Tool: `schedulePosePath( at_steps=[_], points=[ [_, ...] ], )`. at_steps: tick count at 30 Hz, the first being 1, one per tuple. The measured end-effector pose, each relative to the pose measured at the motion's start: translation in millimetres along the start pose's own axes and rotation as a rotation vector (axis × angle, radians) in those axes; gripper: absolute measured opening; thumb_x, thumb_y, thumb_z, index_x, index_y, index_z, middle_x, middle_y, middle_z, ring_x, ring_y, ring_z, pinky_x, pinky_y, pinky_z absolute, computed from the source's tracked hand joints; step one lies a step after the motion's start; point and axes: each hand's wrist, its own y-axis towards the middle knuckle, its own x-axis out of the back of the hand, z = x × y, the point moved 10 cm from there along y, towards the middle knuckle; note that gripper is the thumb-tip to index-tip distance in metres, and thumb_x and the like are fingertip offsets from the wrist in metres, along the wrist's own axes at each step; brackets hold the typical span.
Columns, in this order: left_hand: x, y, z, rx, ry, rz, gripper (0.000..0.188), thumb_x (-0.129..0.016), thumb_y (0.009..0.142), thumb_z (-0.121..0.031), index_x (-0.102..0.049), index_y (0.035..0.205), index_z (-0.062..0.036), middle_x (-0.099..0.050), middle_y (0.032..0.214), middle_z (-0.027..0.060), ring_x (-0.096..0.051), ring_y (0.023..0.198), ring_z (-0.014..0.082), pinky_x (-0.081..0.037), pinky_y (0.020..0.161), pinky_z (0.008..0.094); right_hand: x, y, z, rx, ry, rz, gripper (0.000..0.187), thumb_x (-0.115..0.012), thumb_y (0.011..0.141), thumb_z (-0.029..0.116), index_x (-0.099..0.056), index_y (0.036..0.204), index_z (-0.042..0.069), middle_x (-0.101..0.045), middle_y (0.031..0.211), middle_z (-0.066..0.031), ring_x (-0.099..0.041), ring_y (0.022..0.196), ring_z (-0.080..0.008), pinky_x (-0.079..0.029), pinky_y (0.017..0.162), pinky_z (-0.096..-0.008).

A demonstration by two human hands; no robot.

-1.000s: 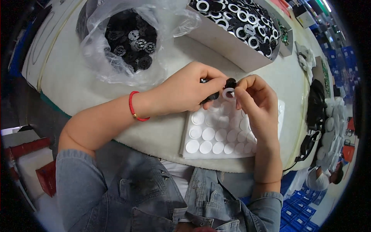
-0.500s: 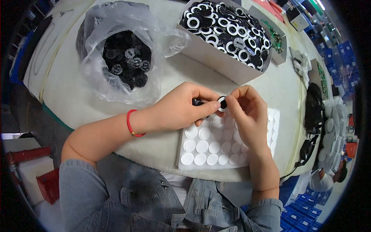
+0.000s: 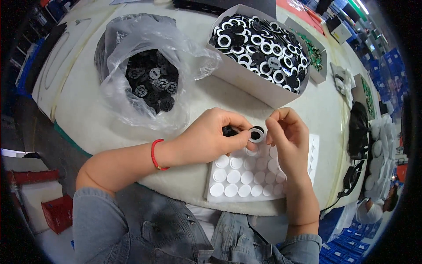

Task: The person assembles small black components and white rings into a white plastic grid tray by hand, taking the parts from a plastic bag and a parts box.

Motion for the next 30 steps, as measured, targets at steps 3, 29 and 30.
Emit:
schedulePosePath(
  at_steps=[3,29,30],
  points=[
    [5.0,1.2,5.6,-0.004,0.045,-0.022,0.018,-0.057,0.092,-0.014,-0.065,0.095,0.0015,-0.07,0.083,0.0032,-0.051,0.061,0.0017,-0.043,0.055,0.0191,-0.9,-1.5,5.6,0.014,0.096,-0.024,0.014,-0.067,0.087,0.012,-0.058,0.088,0.001,-0.056,0.073,0.0023,-0.05,0.061,-0.0034,-0.039,0.054,-0.0184],
    [2.9,-4.2,-5.1,-0.042,0.041,-0.07,0.016,-0.058,0.091,-0.014,-0.065,0.095,-0.0008,-0.069,0.081,0.0013,-0.053,0.064,0.0011,-0.044,0.057,0.0181,-17.7,-5.2,-10.7,-0.196,0.186,0.227,0.012,-0.063,0.089,0.011,-0.057,0.088,0.001,-0.061,0.077,-0.0021,-0.059,0.064,-0.0074,-0.047,0.058,-0.0205],
    [2.8,-4.1,-7.3,-0.058,0.024,-0.075,0.014,-0.059,0.09,-0.013,-0.066,0.095,-0.0009,-0.069,0.081,0.0015,-0.055,0.067,0.002,-0.045,0.06,0.0188,-18.3,-5.6,-11.4,-0.207,0.219,0.236,0.011,-0.063,0.088,0.01,-0.057,0.088,0.001,-0.061,0.077,-0.0023,-0.059,0.065,-0.0073,-0.047,0.058,-0.0206]
  ],
)
